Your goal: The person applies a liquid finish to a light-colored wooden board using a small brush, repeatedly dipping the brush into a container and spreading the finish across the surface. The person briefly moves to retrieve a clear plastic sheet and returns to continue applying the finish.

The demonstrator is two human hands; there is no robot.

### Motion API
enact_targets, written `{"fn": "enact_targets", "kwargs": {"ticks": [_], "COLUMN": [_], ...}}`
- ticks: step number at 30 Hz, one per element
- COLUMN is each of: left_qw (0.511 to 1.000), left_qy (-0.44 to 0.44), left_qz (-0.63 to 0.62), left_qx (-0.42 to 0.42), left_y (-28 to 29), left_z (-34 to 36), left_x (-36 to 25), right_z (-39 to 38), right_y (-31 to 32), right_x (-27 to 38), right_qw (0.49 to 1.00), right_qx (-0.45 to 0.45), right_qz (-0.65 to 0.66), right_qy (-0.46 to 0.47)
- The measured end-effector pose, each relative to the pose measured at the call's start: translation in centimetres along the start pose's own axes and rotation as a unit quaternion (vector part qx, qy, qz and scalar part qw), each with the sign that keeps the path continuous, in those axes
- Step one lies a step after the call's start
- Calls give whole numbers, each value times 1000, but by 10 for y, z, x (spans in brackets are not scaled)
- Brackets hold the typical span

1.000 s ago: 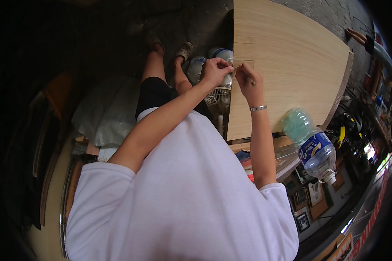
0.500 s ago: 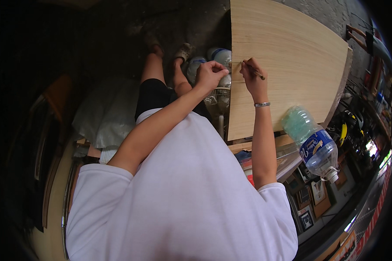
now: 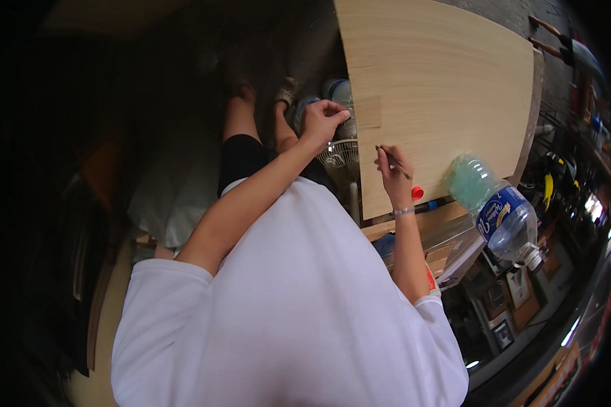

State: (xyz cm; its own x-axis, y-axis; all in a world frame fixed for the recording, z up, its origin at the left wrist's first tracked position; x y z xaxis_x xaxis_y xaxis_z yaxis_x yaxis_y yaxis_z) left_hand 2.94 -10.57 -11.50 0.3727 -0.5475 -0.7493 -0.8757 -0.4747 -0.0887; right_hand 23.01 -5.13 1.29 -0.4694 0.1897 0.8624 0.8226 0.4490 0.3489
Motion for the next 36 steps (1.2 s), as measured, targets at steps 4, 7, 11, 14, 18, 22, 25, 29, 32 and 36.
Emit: {"fn": "enact_targets", "kwargs": {"ticks": [4,7,11,14,18,22,25,29,32,36], "left_qw": [998,987,959,928,908,903,902,914,922,920], "left_qy": [9,56,-4,-22,-13,9,24,40,38,36], "left_qz": [25,15,25,49,77,103,107,80,64,74], "left_qx": [56,151,282,370,411,416,418,395,381,383], "left_y": [-7,-51,-140,-214,-297,-341,-355,-365,-373,-378], "left_z": [-18,-39,-93,-137,-176,-198,-207,-211,-212,-215], "left_x": [-36,-79,-161,-197,-215,-211,-202,-198,-201,-202], "right_z": [-53,-76,-96,-110,-122,-147,-161,-168,-169,-168], "right_y": [57,62,69,93,133,168,185,200,223,239], "right_x": [-14,-19,-13,7,50,71,77,80,95,95], "right_qw": [955,952,877,877,838,793,797,799,815,818], "right_qx": [-214,-264,-324,-334,-356,-396,-417,-426,-425,-440], "right_qz": [203,112,348,335,414,459,433,424,385,366], "right_qy": [-34,-104,-72,-81,12,56,59,33,78,54]}}
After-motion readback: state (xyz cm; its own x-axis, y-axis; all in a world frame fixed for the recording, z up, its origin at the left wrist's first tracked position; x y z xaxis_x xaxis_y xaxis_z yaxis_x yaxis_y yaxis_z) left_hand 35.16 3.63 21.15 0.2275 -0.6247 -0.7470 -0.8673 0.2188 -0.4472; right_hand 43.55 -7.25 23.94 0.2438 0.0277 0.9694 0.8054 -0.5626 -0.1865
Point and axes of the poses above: each hand's wrist, its own z-axis towards the middle knuckle, its own y-axis out of the back of the hand, x = y × z, the point moved 10 cm from there along z, towards the middle knuckle, and after that the axes turned 10 degrees about z, right-handed, at the moved point
